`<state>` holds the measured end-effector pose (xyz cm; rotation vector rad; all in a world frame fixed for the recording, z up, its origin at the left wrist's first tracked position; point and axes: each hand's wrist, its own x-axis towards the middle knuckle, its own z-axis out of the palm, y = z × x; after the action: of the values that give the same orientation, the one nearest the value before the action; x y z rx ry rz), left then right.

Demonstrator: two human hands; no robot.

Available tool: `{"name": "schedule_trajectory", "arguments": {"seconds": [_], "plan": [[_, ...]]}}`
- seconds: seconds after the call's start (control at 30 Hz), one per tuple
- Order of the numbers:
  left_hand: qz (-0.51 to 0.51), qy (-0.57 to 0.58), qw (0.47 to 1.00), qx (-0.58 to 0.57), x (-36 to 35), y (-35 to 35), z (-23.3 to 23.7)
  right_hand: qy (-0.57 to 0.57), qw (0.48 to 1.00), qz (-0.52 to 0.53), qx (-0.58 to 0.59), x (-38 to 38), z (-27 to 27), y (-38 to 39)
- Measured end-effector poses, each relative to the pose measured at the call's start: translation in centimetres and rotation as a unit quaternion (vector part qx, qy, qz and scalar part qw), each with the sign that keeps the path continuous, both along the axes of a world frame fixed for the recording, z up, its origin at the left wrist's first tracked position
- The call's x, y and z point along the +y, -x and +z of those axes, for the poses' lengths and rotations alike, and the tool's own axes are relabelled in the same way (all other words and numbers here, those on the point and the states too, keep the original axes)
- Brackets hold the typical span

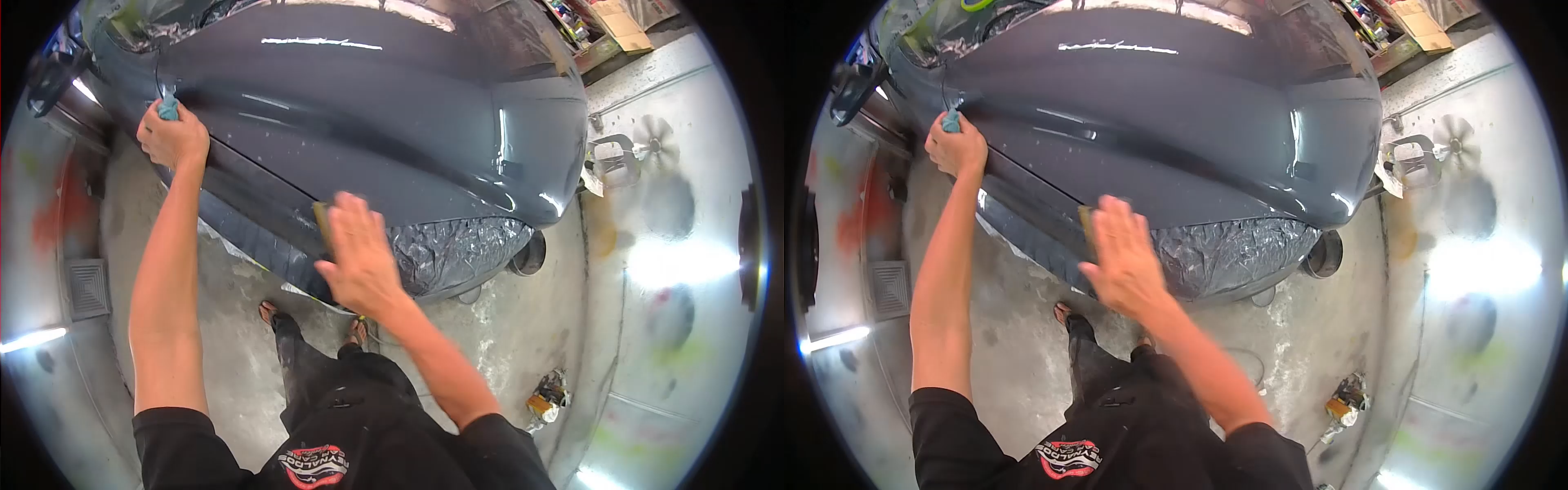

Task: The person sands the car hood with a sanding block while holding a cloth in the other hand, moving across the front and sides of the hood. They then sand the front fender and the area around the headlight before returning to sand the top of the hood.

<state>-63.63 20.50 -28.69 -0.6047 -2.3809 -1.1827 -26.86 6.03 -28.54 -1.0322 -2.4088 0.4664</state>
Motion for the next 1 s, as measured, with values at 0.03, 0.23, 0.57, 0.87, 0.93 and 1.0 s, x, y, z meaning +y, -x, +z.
{"name": "schedule_trajectory", "arguments": {"seconds": [0.03,0.23,0.57,0.87,0.93,1.0], "plan": [[0.002,0.000,1.000,0.000,0.0,0.1,-0.1,-0.002,0.999,0.007,0.046,0.8,0.2,2.3],[0.002,0.003,1.000,0.011,0.2,0.2,-0.5,0.006,0.997,-0.025,-0.073,0.1,0.9,-4.4],[0.009,0.018,1.000,-0.004,0.8,0.9,-0.5,-0.033,0.995,-0.091,-0.022,-1.8,-1.3,-4.0],[0.017,0.038,0.999,-0.003,0.6,1.9,-0.8,-0.020,0.994,-0.112,-0.006,-0.7,-0.5,-3.3],[0.010,0.037,0.999,-0.014,0.8,1.7,-0.5,-0.059,0.996,-0.060,-0.036,-0.1,-0.7,-4.5],[-0.001,0.037,0.999,-0.021,0.4,2.0,-0.7,-0.020,0.984,-0.154,-0.085,1.9,0.1,-10.4]]}}
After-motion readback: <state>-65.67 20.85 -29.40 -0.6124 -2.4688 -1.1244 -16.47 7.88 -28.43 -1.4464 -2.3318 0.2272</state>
